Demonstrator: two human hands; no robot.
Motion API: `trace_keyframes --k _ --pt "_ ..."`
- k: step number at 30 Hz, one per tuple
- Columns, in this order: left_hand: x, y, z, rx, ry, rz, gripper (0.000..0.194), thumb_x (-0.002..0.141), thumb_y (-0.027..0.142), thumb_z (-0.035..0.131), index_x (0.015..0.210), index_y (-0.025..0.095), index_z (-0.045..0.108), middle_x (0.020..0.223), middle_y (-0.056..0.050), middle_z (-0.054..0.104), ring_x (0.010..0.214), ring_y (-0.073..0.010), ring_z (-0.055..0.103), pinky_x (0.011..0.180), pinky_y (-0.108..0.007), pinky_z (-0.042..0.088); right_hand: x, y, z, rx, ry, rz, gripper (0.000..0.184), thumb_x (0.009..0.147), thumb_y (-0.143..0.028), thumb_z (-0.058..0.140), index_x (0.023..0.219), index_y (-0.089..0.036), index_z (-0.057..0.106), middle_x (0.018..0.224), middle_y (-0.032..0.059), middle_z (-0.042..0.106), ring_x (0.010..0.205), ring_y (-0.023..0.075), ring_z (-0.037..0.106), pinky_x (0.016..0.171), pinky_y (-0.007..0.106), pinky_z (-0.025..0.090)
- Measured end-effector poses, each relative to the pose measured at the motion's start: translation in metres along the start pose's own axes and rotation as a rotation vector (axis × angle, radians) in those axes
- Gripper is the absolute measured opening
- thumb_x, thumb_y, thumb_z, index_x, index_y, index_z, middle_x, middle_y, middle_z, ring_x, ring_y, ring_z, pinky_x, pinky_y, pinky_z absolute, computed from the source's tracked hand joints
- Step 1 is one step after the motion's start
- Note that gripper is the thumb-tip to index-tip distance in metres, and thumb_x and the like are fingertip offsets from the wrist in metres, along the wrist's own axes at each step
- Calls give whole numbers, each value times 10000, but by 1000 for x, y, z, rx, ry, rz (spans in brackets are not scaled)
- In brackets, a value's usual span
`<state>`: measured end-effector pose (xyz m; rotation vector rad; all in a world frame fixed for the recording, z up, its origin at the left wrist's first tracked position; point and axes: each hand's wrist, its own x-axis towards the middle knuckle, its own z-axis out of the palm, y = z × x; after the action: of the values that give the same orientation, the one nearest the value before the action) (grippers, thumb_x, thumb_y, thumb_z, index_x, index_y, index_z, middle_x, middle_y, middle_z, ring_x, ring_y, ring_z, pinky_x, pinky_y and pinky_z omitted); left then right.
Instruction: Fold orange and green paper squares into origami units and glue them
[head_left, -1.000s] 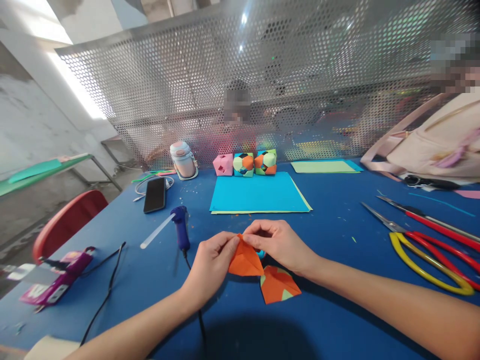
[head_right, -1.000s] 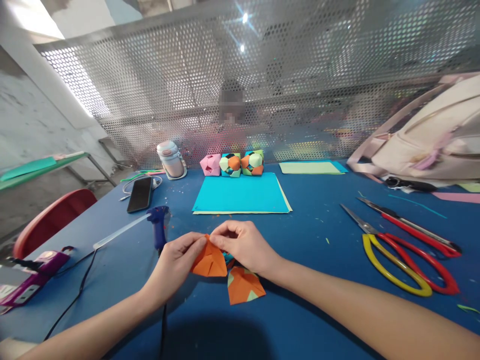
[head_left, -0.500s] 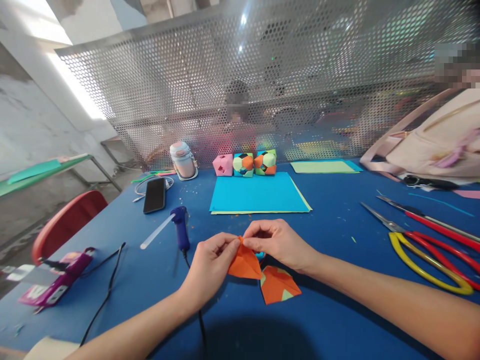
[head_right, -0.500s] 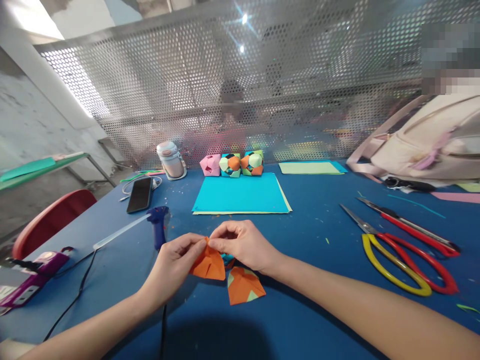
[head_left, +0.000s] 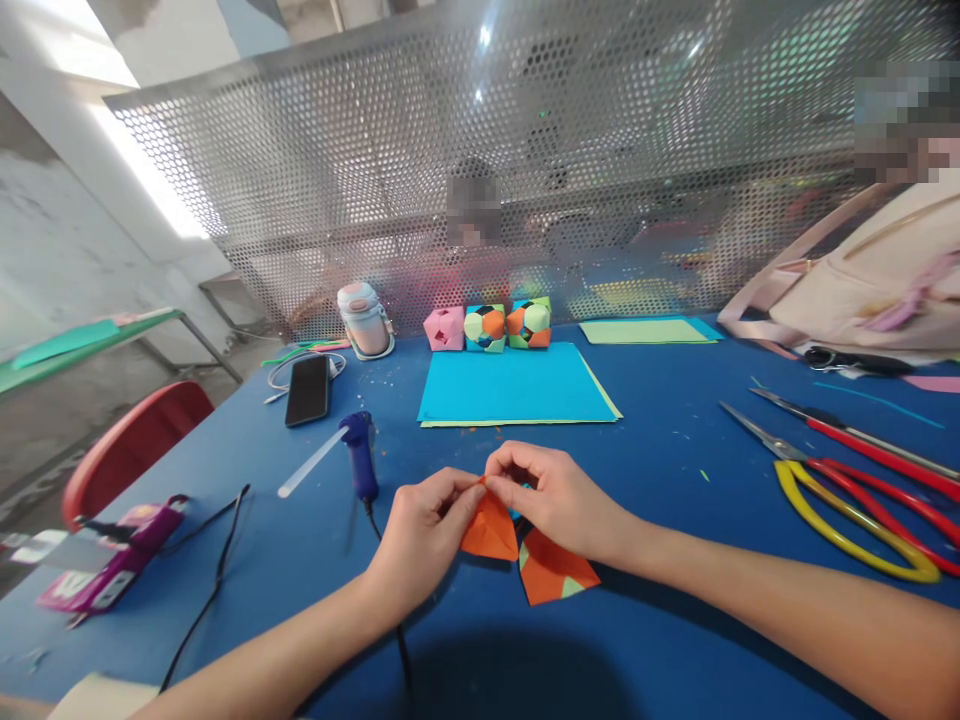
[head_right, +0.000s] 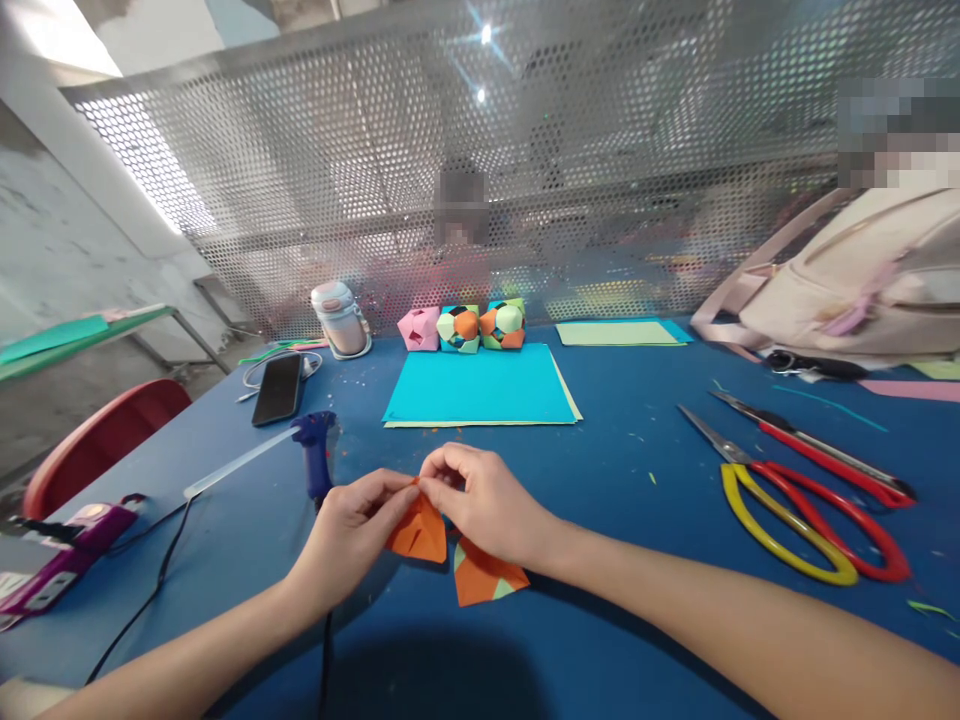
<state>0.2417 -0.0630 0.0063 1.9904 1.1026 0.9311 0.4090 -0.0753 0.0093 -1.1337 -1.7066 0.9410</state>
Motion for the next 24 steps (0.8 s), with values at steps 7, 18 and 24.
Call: trace_keyframes --k 7,18,24 --pt "0 2 -1 -33 -18 -7 220 842 292 528 776 163 693 611 2 659 536 -102 539 494 -178 399 -5 6 2 -226 73 -320 127 896 -172 464 801 -185 546 788 23 579 734 129 550 678 250 453" --pt "-2 -2 2 7 28 -6 180 803 233 538 746 148 686 595 4 642 537 -102 537 504 -179 398 -7 16 5 -535 123 -691 146 929 -122 379 904 -160 517 796 75 579 765 173 552 680 292 471" --pt "1 2 2 -6 112 -8 169 791 245 563 725 162 696 644 -5 695 575 -120 592 540 -193 447 -4 13 4 -513 148 -585 180 936 -145 368 805 -187 485 725 36 543 668 147 518 607 267 428"
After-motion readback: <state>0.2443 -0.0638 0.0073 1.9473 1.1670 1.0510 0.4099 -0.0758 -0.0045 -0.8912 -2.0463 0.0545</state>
